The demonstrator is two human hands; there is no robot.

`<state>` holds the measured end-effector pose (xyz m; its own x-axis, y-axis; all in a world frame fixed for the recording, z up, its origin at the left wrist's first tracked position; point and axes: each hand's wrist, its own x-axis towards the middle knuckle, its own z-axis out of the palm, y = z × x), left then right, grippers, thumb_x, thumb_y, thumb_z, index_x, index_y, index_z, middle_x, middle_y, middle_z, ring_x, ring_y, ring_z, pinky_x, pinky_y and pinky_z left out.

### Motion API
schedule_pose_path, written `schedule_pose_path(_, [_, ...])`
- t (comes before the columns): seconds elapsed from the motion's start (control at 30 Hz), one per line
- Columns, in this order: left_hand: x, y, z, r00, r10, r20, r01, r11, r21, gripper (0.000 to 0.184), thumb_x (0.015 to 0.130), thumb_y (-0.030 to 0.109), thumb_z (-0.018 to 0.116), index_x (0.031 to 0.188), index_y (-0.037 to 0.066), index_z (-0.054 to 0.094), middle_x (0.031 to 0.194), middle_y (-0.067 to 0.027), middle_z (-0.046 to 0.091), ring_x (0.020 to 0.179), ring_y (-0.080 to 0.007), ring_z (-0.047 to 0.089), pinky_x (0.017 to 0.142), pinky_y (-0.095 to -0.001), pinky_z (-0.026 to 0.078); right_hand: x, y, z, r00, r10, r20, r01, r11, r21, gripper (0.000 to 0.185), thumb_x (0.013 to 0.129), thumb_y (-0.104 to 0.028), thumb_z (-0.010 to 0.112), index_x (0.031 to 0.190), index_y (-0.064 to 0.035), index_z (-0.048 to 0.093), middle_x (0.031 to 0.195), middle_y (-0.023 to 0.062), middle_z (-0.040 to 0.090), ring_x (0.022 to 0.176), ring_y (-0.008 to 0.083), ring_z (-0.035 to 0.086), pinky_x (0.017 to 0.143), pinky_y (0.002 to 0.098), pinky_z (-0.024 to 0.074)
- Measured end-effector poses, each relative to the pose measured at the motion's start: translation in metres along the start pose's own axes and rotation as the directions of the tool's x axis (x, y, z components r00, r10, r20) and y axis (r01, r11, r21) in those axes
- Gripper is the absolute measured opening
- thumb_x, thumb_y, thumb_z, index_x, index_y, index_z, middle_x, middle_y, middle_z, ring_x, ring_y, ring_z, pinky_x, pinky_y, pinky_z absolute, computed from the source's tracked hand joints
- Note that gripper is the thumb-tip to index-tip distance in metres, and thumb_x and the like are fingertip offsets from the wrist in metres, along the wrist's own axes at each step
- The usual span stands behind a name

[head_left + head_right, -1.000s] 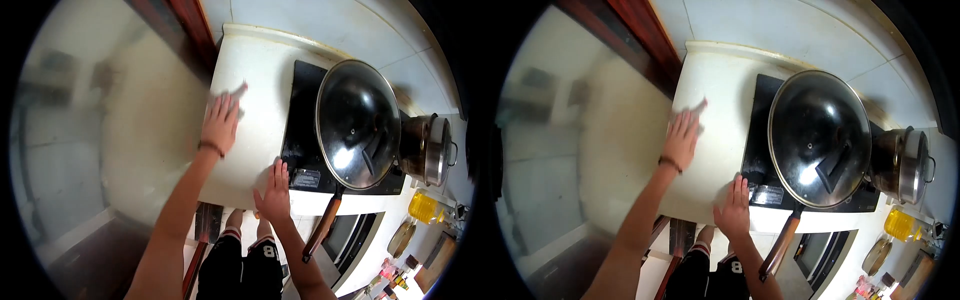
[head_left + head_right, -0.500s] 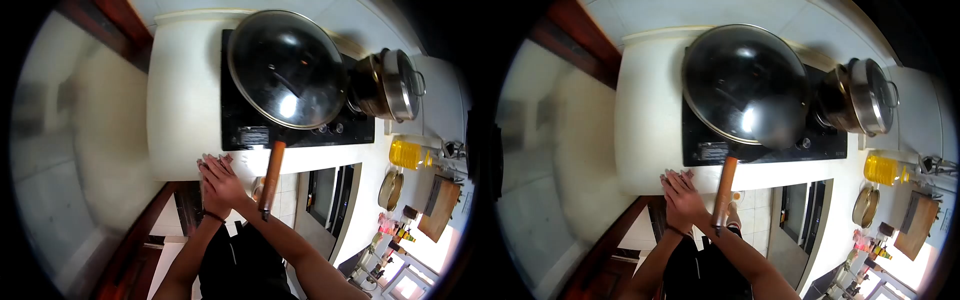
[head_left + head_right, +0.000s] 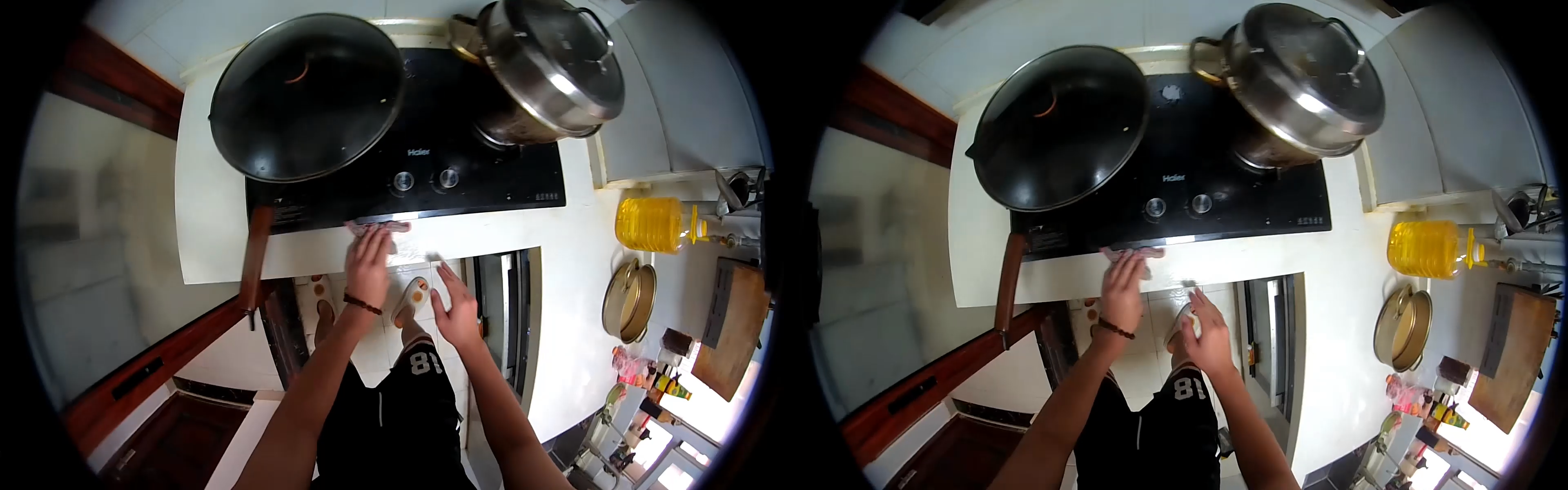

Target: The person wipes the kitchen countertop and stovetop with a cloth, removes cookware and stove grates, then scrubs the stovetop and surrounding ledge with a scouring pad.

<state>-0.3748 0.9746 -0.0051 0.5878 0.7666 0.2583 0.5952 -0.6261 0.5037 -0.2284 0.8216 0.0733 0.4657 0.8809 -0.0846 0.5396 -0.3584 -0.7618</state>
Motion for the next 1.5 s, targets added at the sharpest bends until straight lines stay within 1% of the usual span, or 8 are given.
schedule_pose_path(0.13, [0.028, 0.016, -0.035, 0.730, -0.683, 0.033, 0.631, 0.655, -0.415, 0.047, 0.095, -0.009, 0.052, 0.141, 0.001, 0.059, 0.129, -0.0212, 0.068, 0.125, -0.0387, 0.062, 0.109, -0.0436, 0.048, -0.022, 0.050, -0.071, 0.998, 0.020, -0.060, -0.025, 0.997, -0.080, 0.040, 0.096, -0.010, 0.068, 0.134, 0.0017, 0.063, 0.137, 0.0256, 0.065, 0.123, 0.0431, 0.065, 0.106, 0.0458, 0.0521])
schedule_pose_path(0.2, [0.049, 0.004, -0.044, 0.837, -0.379, -0.394, 0.293, 0.919, -0.263, 0.047, 0.097, -0.007, 0.053, 0.143, 0.001, 0.058, 0.132, -0.0226, 0.066, 0.129, -0.0382, 0.060, 0.110, -0.0449, 0.047, -0.029, 0.074, -0.092, 0.995, 0.063, -0.076, -0.068, 0.995, -0.069, 0.040, 0.095, -0.009, 0.068, 0.133, 0.0017, 0.064, 0.135, 0.0258, 0.066, 0.122, 0.0434, 0.065, 0.105, 0.0463, 0.0523])
schedule_pose_path(0.33, [0.068, 0.003, -0.014, 0.999, 0.027, -0.040, -0.018, 0.975, 0.220, 0.050, 0.104, 0.016, 0.055, 0.150, -0.003, 0.047, 0.150, -0.0290, 0.050, 0.144, -0.0450, 0.043, 0.120, -0.0513, 0.034, -0.037, 0.087, -0.098, 0.968, 0.252, 0.009, -0.252, 0.968, -0.022, 0.037, 0.095, -0.008, 0.068, 0.131, 0.0022, 0.064, 0.130, 0.0260, 0.068, 0.119, 0.0443, 0.066, 0.104, 0.0477, 0.0529])
schedule_pose_path(0.43, [0.084, -0.005, 0.021, 0.997, -0.040, 0.064, 0.045, 0.997, -0.070, 0.057, 0.108, 0.031, 0.047, 0.151, -0.006, 0.042, 0.157, -0.0288, 0.043, 0.149, -0.0462, 0.034, 0.124, -0.0511, 0.028, -0.033, 0.083, -0.083, 0.994, 0.108, 0.023, -0.107, 0.994, -0.016, 0.036, 0.095, -0.010, 0.069, 0.129, 0.0009, 0.065, 0.125, 0.0247, 0.070, 0.114, 0.0440, 0.068, 0.098, 0.0461, 0.0554])
schedule_pose_path(0.67, [0.209, -0.027, 0.062, 0.926, -0.158, 0.342, 0.141, 0.987, 0.075, 0.061, 0.109, 0.037, 0.043, 0.149, -0.008, 0.044, 0.158, -0.0286, 0.040, 0.152, -0.0454, 0.030, 0.126, -0.0499, 0.027, -0.025, 0.071, -0.076, 0.993, 0.098, 0.059, -0.100, 0.995, 0.025, 0.037, 0.095, -0.014, 0.071, 0.130, -0.0023, 0.065, 0.119, 0.0250, 0.071, 0.109, 0.0440, 0.069, 0.094, 0.0469, 0.0569])
schedule_pose_path(0.9, [0.213, -0.001, 0.062, 0.999, 0.015, 0.042, -0.023, 0.982, 0.185, 0.059, 0.107, 0.034, 0.045, 0.147, -0.009, 0.047, 0.156, -0.0307, 0.042, 0.151, -0.0489, 0.029, 0.126, -0.0501, 0.026, -0.023, 0.080, -0.085, 0.987, 0.154, 0.034, -0.155, 0.988, 0.020, 0.035, 0.095, -0.015, 0.071, 0.128, -0.0023, 0.066, 0.117, 0.0243, 0.072, 0.107, 0.0431, 0.070, 0.093, 0.0472, 0.0568])
schedule_pose_path(1.1, [0.237, 0.043, 0.073, 0.926, 0.214, 0.311, -0.273, 0.948, 0.164, 0.057, 0.105, 0.031, 0.047, 0.144, -0.010, 0.050, 0.154, -0.0326, 0.043, 0.151, -0.0519, 0.027, 0.126, -0.0503, 0.026, -0.022, 0.094, -0.078, 0.981, 0.194, 0.017, -0.195, 0.980, 0.031, 0.034, 0.095, -0.013, 0.072, 0.127, -0.0023, 0.067, 0.117, 0.0236, 0.072, 0.107, 0.0429, 0.070, 0.093, 0.0469, 0.0566])
schedule_pose_path(1.5, [0.159, 0.164, 0.089, 0.771, -0.024, 0.636, 0.097, 0.992, -0.079, 0.078, 0.097, 0.033, 0.060, 0.160, -0.004, 0.032, 0.172, -0.0273, 0.009, 0.157, -0.0492, 0.013, 0.127, -0.0542, 0.020, 0.107, 0.073, -0.097, 0.970, -0.030, -0.240, 0.025, 0.999, -0.025, 0.051, 0.094, 0.002, 0.058, 0.144, 0.0045, 0.054, 0.147, 0.0293, 0.055, 0.135, 0.0460, 0.055, 0.113, 0.0486, 0.0455])
